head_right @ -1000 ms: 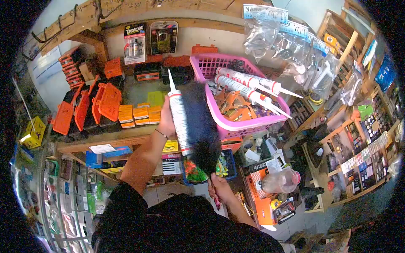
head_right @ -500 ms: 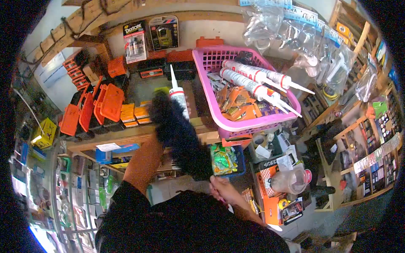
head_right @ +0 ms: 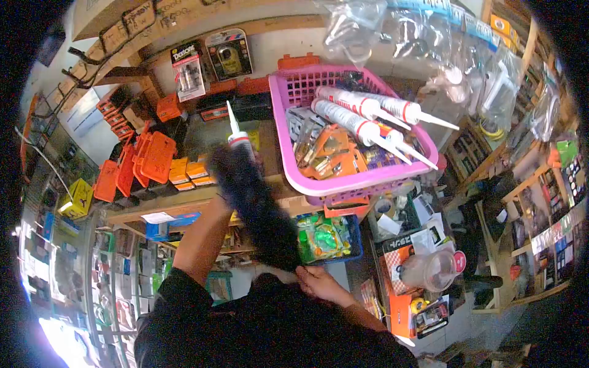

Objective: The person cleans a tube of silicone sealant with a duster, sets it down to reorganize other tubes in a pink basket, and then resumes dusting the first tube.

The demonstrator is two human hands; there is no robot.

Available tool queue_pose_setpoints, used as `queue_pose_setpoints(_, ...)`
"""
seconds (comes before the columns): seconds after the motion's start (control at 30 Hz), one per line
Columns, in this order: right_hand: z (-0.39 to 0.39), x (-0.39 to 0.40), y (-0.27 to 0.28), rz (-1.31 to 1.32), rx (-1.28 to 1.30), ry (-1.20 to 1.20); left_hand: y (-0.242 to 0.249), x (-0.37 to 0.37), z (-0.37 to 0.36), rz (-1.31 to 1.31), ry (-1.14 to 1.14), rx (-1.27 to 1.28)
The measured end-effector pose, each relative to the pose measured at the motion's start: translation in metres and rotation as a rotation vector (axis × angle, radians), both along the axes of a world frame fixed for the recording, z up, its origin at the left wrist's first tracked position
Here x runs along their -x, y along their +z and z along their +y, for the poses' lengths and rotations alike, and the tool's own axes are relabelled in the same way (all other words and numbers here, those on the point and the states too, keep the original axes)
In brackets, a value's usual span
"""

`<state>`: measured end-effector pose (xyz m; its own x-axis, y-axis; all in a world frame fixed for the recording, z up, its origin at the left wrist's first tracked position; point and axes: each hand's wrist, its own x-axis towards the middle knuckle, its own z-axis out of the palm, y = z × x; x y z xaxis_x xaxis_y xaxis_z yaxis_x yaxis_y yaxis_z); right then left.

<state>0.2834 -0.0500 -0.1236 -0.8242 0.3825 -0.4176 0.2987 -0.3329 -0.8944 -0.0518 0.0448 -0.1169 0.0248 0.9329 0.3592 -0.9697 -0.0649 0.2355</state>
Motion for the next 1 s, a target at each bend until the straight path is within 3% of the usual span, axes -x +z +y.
queue_pose_setpoints(0.03, -0.004, 0.001, -0.005, 0.007, 0.012, -0.004, 0.017, 0.011, 0.001, 0.243, -0.108, -0.191)
queue_pose_setpoints(0.1, -0.009, 0.003, -0.013, 0.071, 0.018, -0.119, 0.013, 0.012, -0.005, 0.291, 0.007, -0.051)
queue_pose_setpoints(0.17, -0.005, -0.002, 0.003, 0.065, 0.116, -0.184, 0.082, -0.051, -0.03, 0.149, 0.401, 0.436)
queue_pose_setpoints(0.2, -0.003, -0.004, 0.01, 0.06, 0.208, -0.246, 0.082, -0.051, -0.029, 0.196, 0.391, 0.498)
queue_pose_setpoints(0.23, 0.0, -0.006, 0.012, 0.06, 0.209, -0.242, 0.071, -0.041, -0.026, 0.195, 0.396, 0.499)
queue_pose_setpoints(0.3, 0.001, -0.009, 0.013, 0.04, 0.024, -0.035, 0.048, -0.016, -0.022, 0.348, 0.153, 0.191)
queue_pose_setpoints(0.33, 0.0, -0.007, 0.013, 0.045, 0.033, -0.033, 0.044, -0.014, -0.017, 0.506, 0.384, 0.238)
queue_pose_setpoints(0.4, -0.001, -0.003, 0.014, 0.012, 0.057, -0.089, 0.035, -0.019, -0.016, 0.318, 0.341, 0.175)
queue_pose_setpoints(0.47, 0.0, 0.005, 0.0, 0.031, 0.134, -0.184, 0.082, -0.055, -0.036, 0.419, 0.386, 0.32)
queue_pose_setpoints(0.5, 0.0, 0.009, -0.001, 0.047, 0.208, -0.284, 0.082, -0.046, -0.038, 0.401, 0.264, 0.157)
queue_pose_setpoints(0.57, 0.003, 0.007, 0.005, 0.0, 0.177, -0.16, 0.074, -0.048, -0.032, 0.376, 0.431, 0.338)
queue_pose_setpoints(0.63, 0.003, 0.009, 0.008, -0.034, 0.138, -0.057, 0.009, 0.01, 0.004, 0.245, 0.042, -0.043)
queue_pose_setpoints(0.7, -0.002, 0.011, 0.004, -0.011, 0.031, -0.114, 0.007, 0.015, 0.016, 0.308, 0.029, -0.133)
queue_pose_setpoints(0.77, -0.002, 0.012, -0.002, 0.014, 0.15, -0.214, 0.095, -0.065, -0.029, 0.261, 0.546, 0.521)
queue_pose_setpoints(0.83, 0.001, 0.011, -0.014, 0.031, 0.262, -0.299, 0.034, -0.013, -0.018, 0.268, 0.189, 0.027)
queue_pose_setpoints(0.9, 0.001, 0.008, -0.026, 0.043, 0.178, -0.157, 0.069, -0.044, -0.031, 0.347, 0.401, 0.249)
queue_pose_setpoints(0.93, 0.0, 0.006, -0.025, 0.042, 0.183, -0.152, 0.05, -0.031, -0.028, 0.158, 0.087, 0.042)
queue_pose_setpoints(0.97, -0.001, 0.004, -0.018, 0.039, 0.134, -0.159, 0.017, -0.01, -0.017, 0.158, 0.09, 0.045)
queue_pose_setpoints(1.0, 0.0, 0.004, -0.014, 0.038, 0.082, -0.167, 0.003, 0.001, -0.008, 0.37, 0.254, 0.049)
